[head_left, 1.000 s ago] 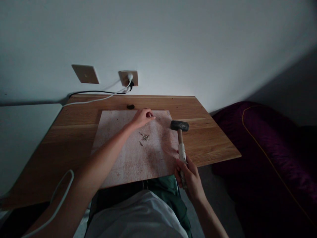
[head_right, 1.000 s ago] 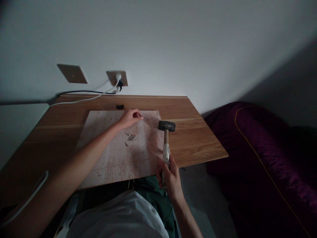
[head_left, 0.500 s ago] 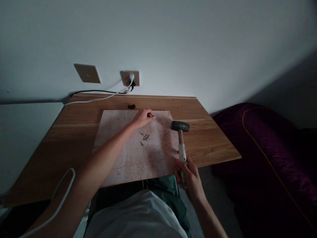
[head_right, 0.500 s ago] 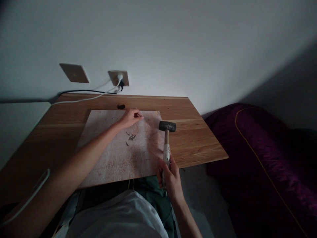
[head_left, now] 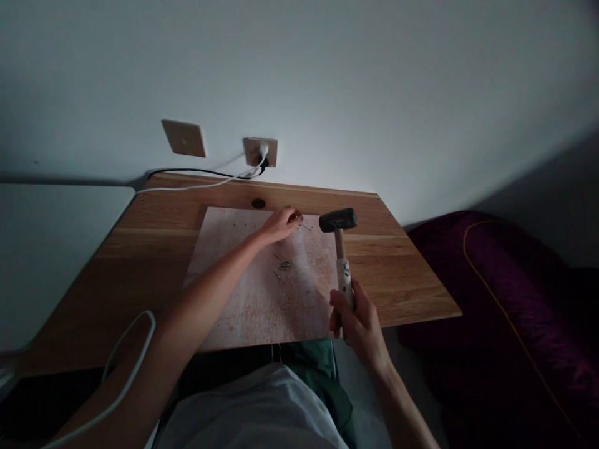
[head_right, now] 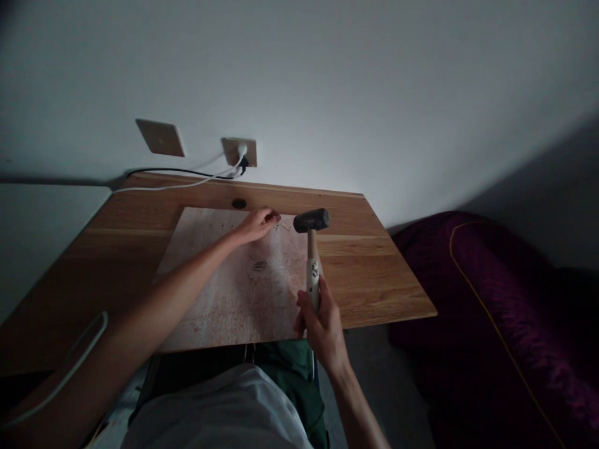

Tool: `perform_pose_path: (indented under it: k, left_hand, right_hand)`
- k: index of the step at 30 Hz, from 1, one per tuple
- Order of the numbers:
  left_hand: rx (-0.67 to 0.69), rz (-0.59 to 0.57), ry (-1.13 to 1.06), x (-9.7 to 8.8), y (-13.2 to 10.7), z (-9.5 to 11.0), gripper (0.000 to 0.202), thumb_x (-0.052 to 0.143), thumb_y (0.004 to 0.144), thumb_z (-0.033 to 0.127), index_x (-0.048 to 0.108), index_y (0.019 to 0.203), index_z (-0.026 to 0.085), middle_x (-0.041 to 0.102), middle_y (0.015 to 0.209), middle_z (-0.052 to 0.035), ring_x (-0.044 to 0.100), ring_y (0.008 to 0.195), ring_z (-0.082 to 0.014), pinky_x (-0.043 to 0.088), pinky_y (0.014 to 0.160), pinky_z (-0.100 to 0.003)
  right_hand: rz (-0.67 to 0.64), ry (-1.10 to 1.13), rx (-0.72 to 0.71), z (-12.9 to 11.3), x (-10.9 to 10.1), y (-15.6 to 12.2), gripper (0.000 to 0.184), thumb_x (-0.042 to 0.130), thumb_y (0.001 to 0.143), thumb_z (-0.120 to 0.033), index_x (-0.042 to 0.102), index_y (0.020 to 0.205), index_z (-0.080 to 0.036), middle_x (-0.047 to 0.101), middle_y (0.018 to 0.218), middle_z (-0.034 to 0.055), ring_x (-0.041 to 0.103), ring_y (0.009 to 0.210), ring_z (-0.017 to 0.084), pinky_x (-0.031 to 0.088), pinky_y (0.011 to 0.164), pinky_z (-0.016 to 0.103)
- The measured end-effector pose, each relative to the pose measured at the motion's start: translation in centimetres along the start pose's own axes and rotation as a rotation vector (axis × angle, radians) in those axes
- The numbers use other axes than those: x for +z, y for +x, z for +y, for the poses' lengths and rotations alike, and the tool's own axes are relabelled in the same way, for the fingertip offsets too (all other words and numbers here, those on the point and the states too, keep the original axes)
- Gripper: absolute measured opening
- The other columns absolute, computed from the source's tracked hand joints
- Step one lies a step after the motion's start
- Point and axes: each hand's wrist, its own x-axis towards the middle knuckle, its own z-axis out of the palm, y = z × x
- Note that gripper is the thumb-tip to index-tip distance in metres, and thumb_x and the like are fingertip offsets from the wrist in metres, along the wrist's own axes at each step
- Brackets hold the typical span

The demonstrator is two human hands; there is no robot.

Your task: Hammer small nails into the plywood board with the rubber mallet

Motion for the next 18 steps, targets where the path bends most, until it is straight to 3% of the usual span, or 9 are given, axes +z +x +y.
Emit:
perform_pose_path:
  k: [3,7,10,12,15,18]
  left_hand:
    - [-0.042,0.111,-0.065,-0.2,0.2,0.0,0.021,0.054,0.104,0.025,0.072,0.098,0.018,0.074,0.104,-0.0077,0.069,0.104,-0.0222,0.051,0.1,-0.034]
    - [-0.073,0.145,-0.128,-0.6,0.5,-0.2,0.023,0.048,0.106,0.022,0.069,0.099,0.018,0.073,0.103,-0.0076,0.068,0.105,-0.0223,0.051,0.102,-0.034]
    - [-0.063,0.144,-0.116,-0.7,0.6,-0.3,0.022,0.05,0.102,0.016,0.07,0.094,0.018,0.072,0.097,-0.0061,0.068,0.1,-0.0213,0.051,0.099,-0.033]
    - [-0.062,0.151,-0.099,-0.6,0.6,-0.3,0.022,0.05,0.099,0.012,0.071,0.091,0.018,0.072,0.094,-0.0055,0.068,0.097,-0.0209,0.052,0.098,-0.033]
    - [-0.061,0.141,-0.067,-0.4,0.6,-0.5,0.023,0.054,0.092,0.008,0.074,0.091,0.017,0.071,0.094,-0.0057,0.067,0.096,-0.0208,0.053,0.096,-0.033]
    - [-0.04,0.074,-0.044,-0.3,0.3,-0.6,0.02,0.064,0.087,0.008,0.079,0.098,0.016,0.068,0.097,-0.0061,0.066,0.089,-0.0189,0.055,0.088,-0.032]
  right_hand:
    - [0.017,-0.129,-0.043,-0.6,0.4,1.2,0.056,0.06,0.095,-0.064,0.061,0.124,-0.017,0.054,0.045,-0.0098,0.05,0.033,0.015,0.038,0.035,0.022]
    - [0.031,-0.343,-0.156,-0.3,1.4,2.6,0.066,0.055,0.099,-0.054,0.058,0.149,-0.012,0.065,0.055,-0.0026,0.064,0.045,0.021,0.05,0.046,0.028]
    - [0.062,-0.486,-0.231,0.6,2.3,3.3,0.065,0.053,0.098,-0.047,0.061,0.151,-0.011,0.082,0.087,0.0134,0.08,0.079,0.032,0.06,0.067,0.037]
    - [0.06,-0.525,-0.237,1.1,2.6,3.4,0.064,0.052,0.098,-0.046,0.062,0.151,-0.011,0.084,0.106,0.0189,0.081,0.097,0.036,0.061,0.077,0.04]
    - [0.08,-0.518,-0.215,1.3,2.7,3.2,0.069,0.052,0.098,-0.051,0.061,0.152,-0.009,0.083,0.115,0.0217,0.081,0.101,0.039,0.061,0.081,0.043]
    - [0.131,-0.499,-0.194,0.9,2.4,3.0,0.071,0.054,0.097,-0.054,0.061,0.153,-0.009,0.084,0.106,0.0196,0.081,0.092,0.036,0.06,0.077,0.04]
